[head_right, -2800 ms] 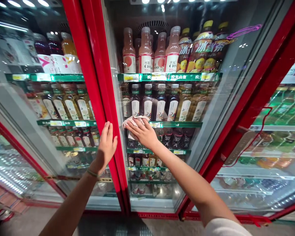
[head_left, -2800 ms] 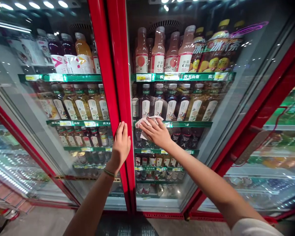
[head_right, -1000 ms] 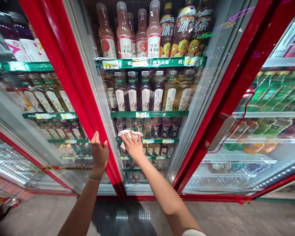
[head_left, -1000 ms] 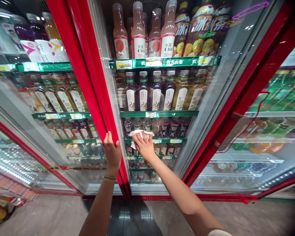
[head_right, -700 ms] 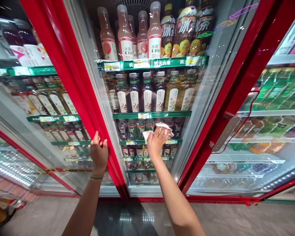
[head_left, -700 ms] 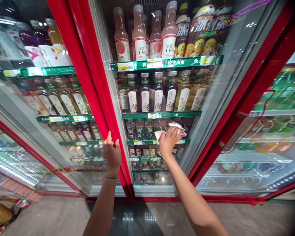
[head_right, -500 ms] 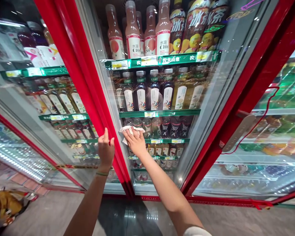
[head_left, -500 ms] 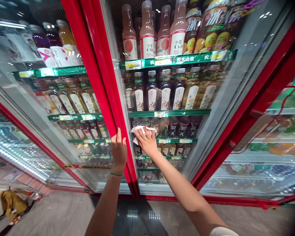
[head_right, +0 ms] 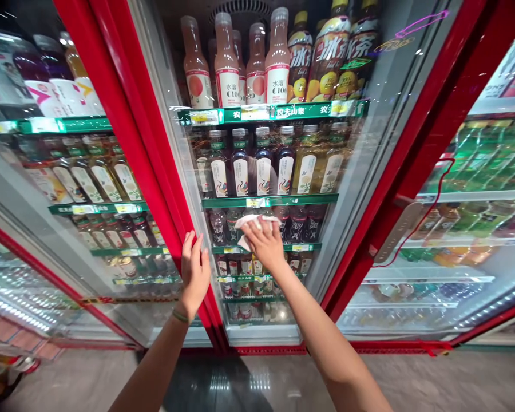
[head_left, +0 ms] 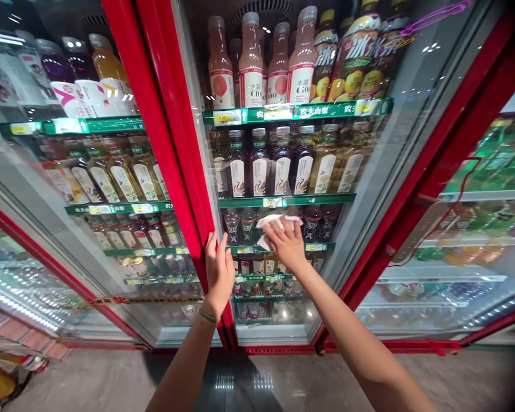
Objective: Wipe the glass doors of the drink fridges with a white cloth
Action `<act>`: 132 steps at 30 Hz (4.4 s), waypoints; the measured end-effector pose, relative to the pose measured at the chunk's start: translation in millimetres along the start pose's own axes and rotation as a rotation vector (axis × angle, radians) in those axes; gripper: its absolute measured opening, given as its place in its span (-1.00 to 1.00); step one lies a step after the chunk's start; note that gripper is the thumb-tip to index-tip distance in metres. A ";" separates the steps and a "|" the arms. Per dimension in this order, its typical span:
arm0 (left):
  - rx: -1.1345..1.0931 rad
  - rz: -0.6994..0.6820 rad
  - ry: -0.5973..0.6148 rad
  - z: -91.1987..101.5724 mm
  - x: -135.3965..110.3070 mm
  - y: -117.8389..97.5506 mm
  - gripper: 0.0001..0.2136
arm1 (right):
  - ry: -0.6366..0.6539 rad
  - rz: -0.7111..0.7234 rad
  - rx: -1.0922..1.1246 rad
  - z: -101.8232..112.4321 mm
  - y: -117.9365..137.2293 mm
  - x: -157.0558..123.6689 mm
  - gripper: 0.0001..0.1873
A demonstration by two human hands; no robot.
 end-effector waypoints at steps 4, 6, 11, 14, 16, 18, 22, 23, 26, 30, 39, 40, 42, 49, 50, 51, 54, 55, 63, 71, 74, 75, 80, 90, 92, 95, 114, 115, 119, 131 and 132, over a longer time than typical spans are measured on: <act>0.025 -0.072 0.113 -33.5 19.8 -9.1 -0.52 | -0.055 -0.081 -0.048 10.2 -32.9 -3.9 -0.46; 0.090 -0.111 0.186 -47.7 25.3 -14.8 -0.50 | 0.005 0.112 -0.049 12.8 -49.1 -11.4 -0.46; 0.248 -0.147 0.247 -65.9 33.1 -26.9 -0.45 | -0.114 -0.151 -0.095 24.0 -95.0 -13.3 -0.50; 0.261 -0.185 0.271 -75.7 37.2 -34.0 -0.43 | -0.117 -0.252 -0.102 24.2 -104.0 -11.7 -0.50; 0.253 -0.191 0.296 -83.3 38.2 -35.5 -0.40 | -0.020 -0.048 -0.082 23.8 -111.3 -16.8 -0.50; 0.250 -0.172 0.319 -91.1 37.4 -32.9 -0.36 | 0.046 0.096 -0.076 27.8 -128.3 -23.9 -0.52; 0.244 -0.121 0.325 -103.8 32.5 -22.7 -0.33 | -0.092 -0.258 -0.113 40.2 -168.3 -26.5 -0.53; 0.241 -0.115 0.323 -105.7 31.3 -20.5 -0.32 | -0.122 -0.347 -0.118 40.6 -172.6 -26.8 -0.51; 0.237 -0.127 0.320 -108.0 28.4 -15.7 -0.31 | -0.112 -0.333 -0.123 36.3 -175.8 -32.3 -0.51; 0.250 -0.174 0.296 -107.1 27.1 -12.7 -0.30 | -0.028 -0.088 -0.133 39.2 -196.1 -44.3 -0.58; 0.266 -0.250 0.202 -111.6 24.5 -14.5 -0.14 | -0.191 -0.281 -0.193 33.2 -236.2 -60.7 -0.58; 0.271 -0.256 0.193 -112.9 24.0 -14.2 -0.12 | -0.178 -0.258 -0.190 30.1 -239.4 -65.2 -0.60; 0.285 -0.273 0.171 -116.0 23.1 -13.5 -0.08 | -0.156 -0.217 -0.178 27.5 -248.4 -69.1 -0.61; 0.334 -0.365 0.085 -126.4 20.1 -8.6 -0.02 | -0.306 -0.207 -0.177 43.7 -263.7 -46.2 -0.43; 0.333 -0.360 0.084 -127.2 19.6 -8.0 -0.04 | -0.306 -0.189 -0.179 44.4 -262.0 -46.1 -0.43; 0.328 -0.349 0.090 -127.7 19.1 -7.6 -0.05 | -0.303 -0.174 -0.179 44.1 -259.5 -47.0 -0.43; 0.315 -0.323 0.101 -128.5 17.9 -8.4 -0.10 | -0.333 -0.220 -0.173 38.9 -248.7 -51.8 -0.41; 0.313 -0.323 0.099 -128.7 17.6 -8.9 -0.11 | -0.347 -0.246 -0.170 36.3 -244.4 -53.1 -0.39; 0.295 -0.401 0.002 -132.9 12.8 -7.3 -0.19 | -0.328 -0.042 -0.213 35.0 -242.0 -51.3 -0.42; 0.317 -0.505 -0.137 -142.6 11.3 -2.2 -0.24 | -0.383 0.080 -0.253 26.8 -253.1 -62.2 -0.45; 0.344 -0.520 -0.148 -143.2 11.3 -0.4 -0.21 | -0.494 -0.023 -0.212 27.0 -253.9 -56.1 -0.43; 0.352 -0.525 -0.150 -142.9 11.5 0.2 -0.21 | -0.484 -0.006 -0.217 26.1 -250.0 -53.0 -0.43; 0.368 -0.525 -0.135 -139.9 11.6 2.5 -0.25 | -0.467 0.067 -0.230 18.4 -228.0 -49.3 -0.45; 0.293 -0.475 -0.122 -173.8 -83.8 -10.3 -0.32 | -0.405 -0.114 -0.255 -28.6 -244.6 -164.5 -0.45; 0.280 -0.457 -0.136 -181.0 -95.7 -14.3 -0.31 | -0.456 -0.226 -0.228 -25.9 -247.5 -163.5 -0.42; 0.253 -0.437 -0.172 -186.3 -103.5 -17.2 -0.31 | -0.441 -0.208 -0.226 -25.4 -239.3 -156.0 -0.41; 0.302 -0.479 -0.104 -189.8 -149.9 2.9 -0.39 | -0.414 -0.126 -0.178 -46.5 -172.4 -152.1 -0.41; 0.316 -0.486 -0.100 -186.8 -149.7 4.0 -0.39 | -0.366 -0.061 -0.189 -46.7 -167.5 -149.8 -0.41; 0.355 -0.589 -0.029 -169.0 -143.5 12.9 -0.42 | -0.161 0.210 -0.255 -43.5 -158.7 -141.7 -0.44; 0.489 -0.582 -0.223 -144.5 -155.8 54.9 -0.45 | -0.359 0.170 -0.166 -45.7 -124.0 -110.6 -0.38; 0.490 -0.559 -0.236 -144.5 -157.8 56.2 -0.46 | -0.414 0.094 -0.143 -46.4 -120.6 -108.3 -0.37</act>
Point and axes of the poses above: each hand's wrist, its own x-axis towards the middle knuckle, its own z-axis out of the back of the hand, y = z × x, the point moved 2 cm from there along x, towards the middle knuckle, and after that the axes turned 13 degrees about -z, right-handed, at the moved point
